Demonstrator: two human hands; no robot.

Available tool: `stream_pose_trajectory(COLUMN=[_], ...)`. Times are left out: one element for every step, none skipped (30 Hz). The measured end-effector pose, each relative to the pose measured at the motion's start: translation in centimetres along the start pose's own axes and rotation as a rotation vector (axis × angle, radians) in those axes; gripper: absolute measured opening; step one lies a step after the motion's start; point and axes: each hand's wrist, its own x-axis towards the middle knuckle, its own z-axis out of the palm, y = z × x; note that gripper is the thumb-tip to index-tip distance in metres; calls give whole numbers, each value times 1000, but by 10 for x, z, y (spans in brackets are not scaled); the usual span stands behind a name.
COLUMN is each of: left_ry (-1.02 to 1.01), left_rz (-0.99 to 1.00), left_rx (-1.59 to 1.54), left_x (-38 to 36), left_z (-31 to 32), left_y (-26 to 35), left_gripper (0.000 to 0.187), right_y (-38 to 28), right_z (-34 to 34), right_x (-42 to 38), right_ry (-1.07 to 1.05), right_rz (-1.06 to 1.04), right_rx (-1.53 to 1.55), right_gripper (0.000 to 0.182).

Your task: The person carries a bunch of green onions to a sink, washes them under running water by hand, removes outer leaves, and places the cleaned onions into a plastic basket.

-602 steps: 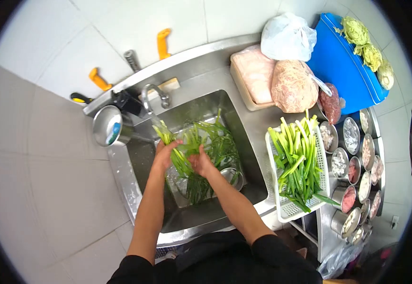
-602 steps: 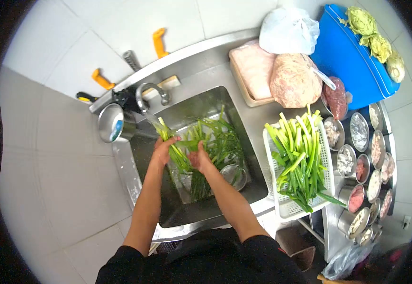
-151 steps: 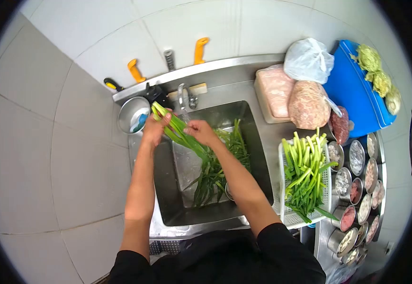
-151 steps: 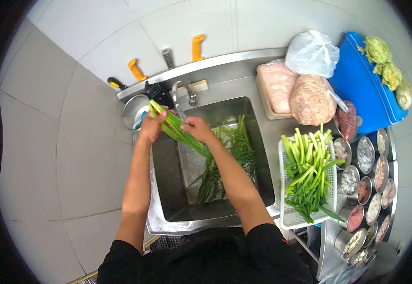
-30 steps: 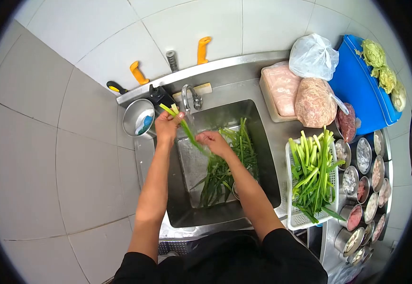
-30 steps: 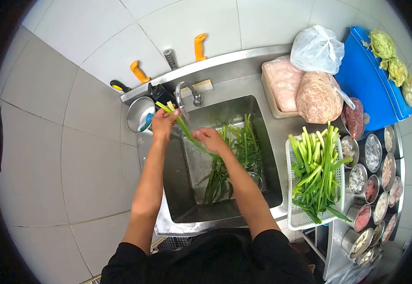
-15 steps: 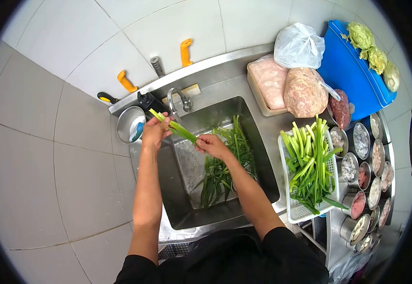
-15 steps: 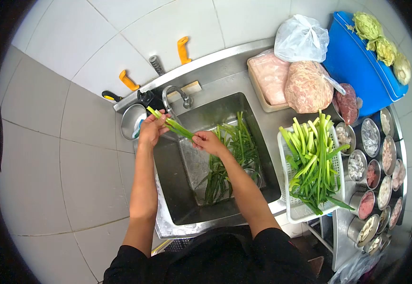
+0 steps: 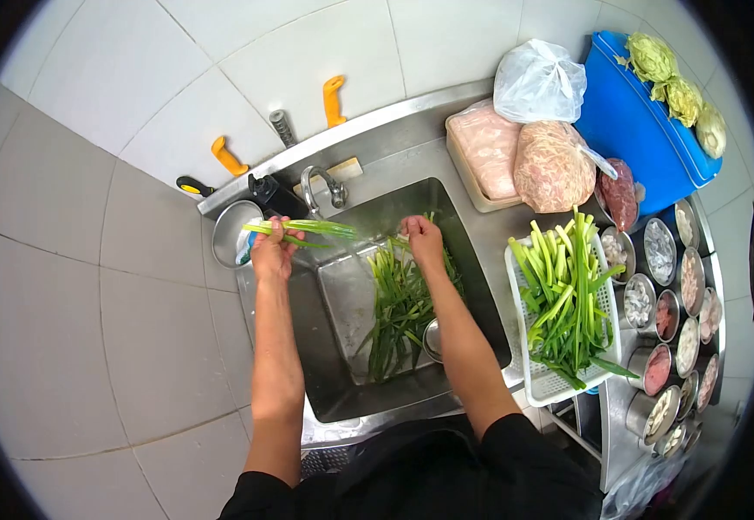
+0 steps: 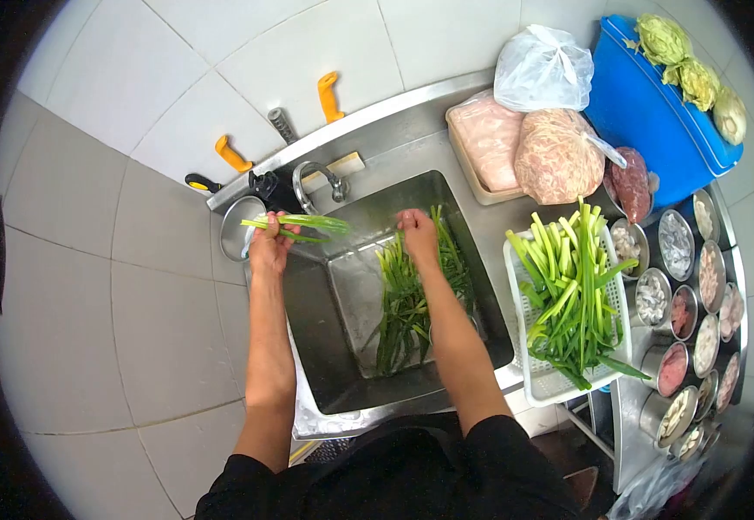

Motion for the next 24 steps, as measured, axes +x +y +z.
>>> stream_pose_trajectory(left_ry=[-82, -167, -157, -165, -189, -218, -259, -274, -336, -391, -538, -527, -546, -560, -536, -522, -438, -355, -268, -223, -179, -179, -180, -181], left_rz=[-63, -130, -154, -162, -219, -277, -315, -334, -359, -378, -424, -430, -377, -325, -300, -307, -368, -429, -418, -417, -413, -443, -474, -496], left_rx=[18, 35, 75, 71, 50, 30, 8, 2, -54, -112, -101, -108, 113, 335, 393, 388, 355, 322, 399, 552, 704, 778, 852, 848], left_x=[-1, -3, -4, -11, -24, -35, -43, -52, -61, -69, -79, -79, -77, -73, -62, -47, -28, -10, 7, 24, 43, 61, 78, 81], left_z=[-1, 0, 2, 14, 29, 45, 58, 73, 88, 101, 112, 114, 113, 109, 101, 91, 77, 63, 47, 28, 8, -23, -53, -57], left_y=[-1, -3, -12, -20, -28, -35, -43, -49, -53, -52, -43, -41, -40, -42, -45, -50, -59, -72, -92, -119, -151, -197, -241, -255], left_gripper=[15, 14, 18, 18, 20, 22, 27, 27, 29, 31, 37, 37, 42, 46, 48, 48, 47, 45, 39, 38, 37, 40, 43, 43], right_y=[5, -5, -27, -51, -72, -91, -101, -109, -124, -142, -150, -146, -141, -165, -189, -178, -179, -185, -178, -174, -173, -172, -160, -142], right_z=[-3, -5, -8, -10, -9, -6, -3, -6, -19, -31, -40, -58, -83, -107, -130, -165, -194, -213, -234, -238, -232, -221, -211, -198], right_x=[5, 6, 4, -1, -13, -25, -40, -54, -64, -73, -79, -83, -90, -105, -118, -120, -126, -130, -134, -138, -141, -144, -154, -168], right_ry=[159, 165, 145, 123, -121, -351, -369, -387, -373, -310, -255, -166, -87, 35, 119, 214, 305, 340, 384, 488, 544, 599, 500, 403], right_rz=[-214, -213, -338, -460, -373, -281, -341, -399, -387, -295, -205, -225, -239, -345, -216, -246, -183, -202, -135, -296, -366, -438, -462, -478], right_rx=[-284, -286, -431, -580, -463, -340, -451, -566, -583, -602, -616, -640, -660, -614, -673, -701, -853, -945, -1147, -1447, -1402, -1354, -1287, -1219], right_gripper=[29, 29, 35, 42, 45, 49, 45, 42, 42, 38, 34, 31, 29, 30, 28, 27, 28, 37, 47, 55, 55, 54, 52, 49])
